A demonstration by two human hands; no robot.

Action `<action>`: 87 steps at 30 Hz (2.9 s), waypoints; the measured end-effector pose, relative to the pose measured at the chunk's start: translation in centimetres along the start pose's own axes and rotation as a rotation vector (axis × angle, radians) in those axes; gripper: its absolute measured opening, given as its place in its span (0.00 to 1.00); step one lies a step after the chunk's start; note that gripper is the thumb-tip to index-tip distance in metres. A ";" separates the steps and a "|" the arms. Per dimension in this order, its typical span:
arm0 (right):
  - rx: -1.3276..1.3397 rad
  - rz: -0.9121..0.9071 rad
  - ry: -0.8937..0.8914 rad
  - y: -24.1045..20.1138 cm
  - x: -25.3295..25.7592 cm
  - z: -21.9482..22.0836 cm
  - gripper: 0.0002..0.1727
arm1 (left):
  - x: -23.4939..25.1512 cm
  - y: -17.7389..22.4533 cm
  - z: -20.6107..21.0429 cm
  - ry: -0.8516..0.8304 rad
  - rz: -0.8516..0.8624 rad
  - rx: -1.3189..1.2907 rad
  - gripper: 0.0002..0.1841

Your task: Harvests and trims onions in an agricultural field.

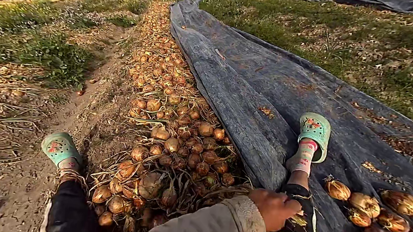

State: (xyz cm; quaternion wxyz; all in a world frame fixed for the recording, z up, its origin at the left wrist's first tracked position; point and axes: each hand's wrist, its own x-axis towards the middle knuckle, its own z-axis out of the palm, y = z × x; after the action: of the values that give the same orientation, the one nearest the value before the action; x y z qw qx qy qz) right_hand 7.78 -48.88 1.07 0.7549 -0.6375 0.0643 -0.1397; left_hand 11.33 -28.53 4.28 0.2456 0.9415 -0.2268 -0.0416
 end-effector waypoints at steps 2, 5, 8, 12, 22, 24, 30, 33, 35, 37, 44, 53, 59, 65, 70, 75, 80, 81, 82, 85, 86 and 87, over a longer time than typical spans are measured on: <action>-0.015 -0.084 0.032 -1.5 1.9 -2.2 0.33 | 0.0 -1.9 -1.3 0.126 -0.061 0.017 0.15; -0.097 0.052 0.160 -2.4 1.1 -1.6 0.34 | -1.5 -5.2 -2.9 -0.048 -0.236 0.159 0.20; -0.125 0.196 0.111 0.2 -0.9 -1.3 0.33 | -2.1 -8.2 -3.1 -0.402 -0.458 0.265 0.30; -0.064 0.348 0.014 2.7 -3.4 0.6 0.28 | -2.7 -9.8 -0.3 -0.573 -0.559 0.323 0.24; -0.044 0.397 -0.188 4.4 -4.0 1.4 0.20 | -2.0 -12.7 5.6 -0.770 -0.323 0.151 0.25; -0.033 0.406 -0.207 4.7 -4.2 1.4 0.19 | -1.8 -12.2 5.1 -0.905 -0.354 0.226 0.31; -0.009 0.482 -0.278 5.1 -5.3 1.0 0.17 | -3.7 -9.9 2.4 -1.054 -0.433 0.337 0.34; -0.049 0.537 -0.344 5.1 -5.5 1.2 0.15 | -5.0 -9.0 1.3 -0.968 -0.435 0.365 0.28; -0.071 0.573 -0.386 4.8 -5.6 1.6 0.12 | -5.8 -8.4 -0.2 -0.949 -0.418 0.346 0.34; -0.109 0.589 -0.433 4.7 -5.9 2.1 0.10 | -6.8 -7.9 -2.4 -0.870 -0.398 0.234 0.43; -0.248 0.099 -0.551 2.4 -7.2 4.7 0.66 | -14.3 -5.2 -1.6 0.064 0.050 -0.429 0.28; 0.141 0.189 -0.799 2.0 -8.2 4.2 0.20 | -17.8 -5.4 -2.2 -0.119 0.126 -0.795 0.30; 0.165 0.727 -0.746 3.4 -10.9 4.0 0.10 | -21.0 -3.7 0.0 0.013 -0.125 -0.550 0.18; 0.208 0.825 -0.644 3.1 -10.3 4.4 0.26 | -17.7 -3.8 -1.4 0.366 0.015 -0.102 0.13; 0.202 0.836 -0.512 2.9 -8.8 4.9 0.30 | -13.4 -4.4 -2.1 0.655 -0.051 0.096 0.15; 0.328 0.876 -0.519 5.5 -9.9 5.2 0.41 | -12.8 -2.3 1.4 0.328 0.083 0.354 0.23; 0.273 1.103 -0.261 8.0 -12.1 6.0 0.23 | -14.1 -0.4 4.2 -0.397 -0.100 0.131 0.13; 0.217 1.140 -0.234 7.8 -12.0 6.1 0.24 | -13.2 -0.4 3.9 -0.530 -0.169 0.081 0.15; 0.161 1.157 -0.225 7.1 -11.5 6.1 0.25 | -12.1 -0.5 3.6 -0.623 -0.222 0.040 0.17; 0.088 0.967 -0.203 5.2 -8.8 5.6 0.27 | -8.1 -0.4 2.2 -0.558 -0.203 -0.046 0.19; 0.063 0.797 -0.170 4.6 -7.7 5.4 0.26 | -6.5 -0.1 1.5 -0.452 -0.164 -0.067 0.18; 0.045 0.628 -0.147 4.0 -6.4 5.2 0.24 | -5.0 0.1 1.0 -0.308 -0.119 -0.087 0.16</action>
State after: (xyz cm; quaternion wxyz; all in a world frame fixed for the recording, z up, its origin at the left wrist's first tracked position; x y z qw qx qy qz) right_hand 3.57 -41.53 -2.47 0.7775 -0.5783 0.2000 0.1450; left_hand 6.62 -26.86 3.27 0.2454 0.9243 -0.2038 -0.2095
